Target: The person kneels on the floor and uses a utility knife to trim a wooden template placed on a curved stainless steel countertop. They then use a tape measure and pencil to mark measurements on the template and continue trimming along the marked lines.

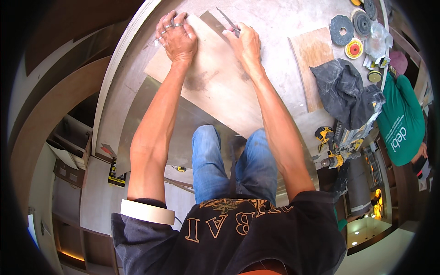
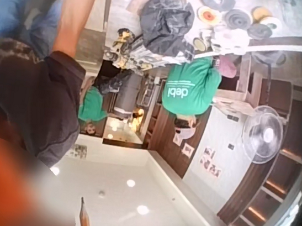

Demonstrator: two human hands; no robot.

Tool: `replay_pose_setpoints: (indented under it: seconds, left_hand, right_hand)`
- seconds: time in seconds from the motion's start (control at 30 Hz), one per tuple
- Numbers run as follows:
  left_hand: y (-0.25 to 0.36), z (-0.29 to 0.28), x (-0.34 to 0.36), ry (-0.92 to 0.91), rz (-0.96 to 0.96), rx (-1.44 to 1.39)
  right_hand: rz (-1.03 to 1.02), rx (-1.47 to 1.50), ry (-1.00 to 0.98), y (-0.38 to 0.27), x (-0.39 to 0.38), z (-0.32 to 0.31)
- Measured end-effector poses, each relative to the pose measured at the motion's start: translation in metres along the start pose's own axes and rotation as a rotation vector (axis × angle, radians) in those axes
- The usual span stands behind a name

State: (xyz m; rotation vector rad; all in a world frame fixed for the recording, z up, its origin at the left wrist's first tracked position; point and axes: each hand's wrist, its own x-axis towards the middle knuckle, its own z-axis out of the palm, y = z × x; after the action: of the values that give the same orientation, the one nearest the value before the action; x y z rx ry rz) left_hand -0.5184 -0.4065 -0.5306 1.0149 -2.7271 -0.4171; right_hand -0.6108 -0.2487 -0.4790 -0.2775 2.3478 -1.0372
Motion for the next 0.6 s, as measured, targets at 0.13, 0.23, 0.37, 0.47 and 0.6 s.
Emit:
replay_pose_setpoints:
  seconds: [0.13, 0.23, 0.37, 0.47, 0.6]
  left_hand:
    - [0.000, -0.002, 0.000, 0.006, 0.000, -0.006]
    - [0.000, -0.003, -0.004, -0.002, 0.009, 0.007]
    - [-0.001, 0.002, -0.001, 0.007, 0.023, -0.017]
    - [-0.007, 0.002, -0.004, 0.006, 0.050, 0.010]
    - [-0.006, 0.003, -0.002, 0.015, 0.061, -0.033]
  right_hand:
    - [0.208, 0.023, -0.205, -0.006, 0.002, -0.002]
    - [0.040, -0.014, -0.082, 0.002, -0.005, 0.000]
    - [-0.162, -0.053, 0.039, 0.040, -0.003, -0.023]
    - [0.069, -0.041, -0.083, 0.070, -0.023, -0.089]
    - [0.380, -0.208, -0.244, 0.112, -0.094, -0.160]
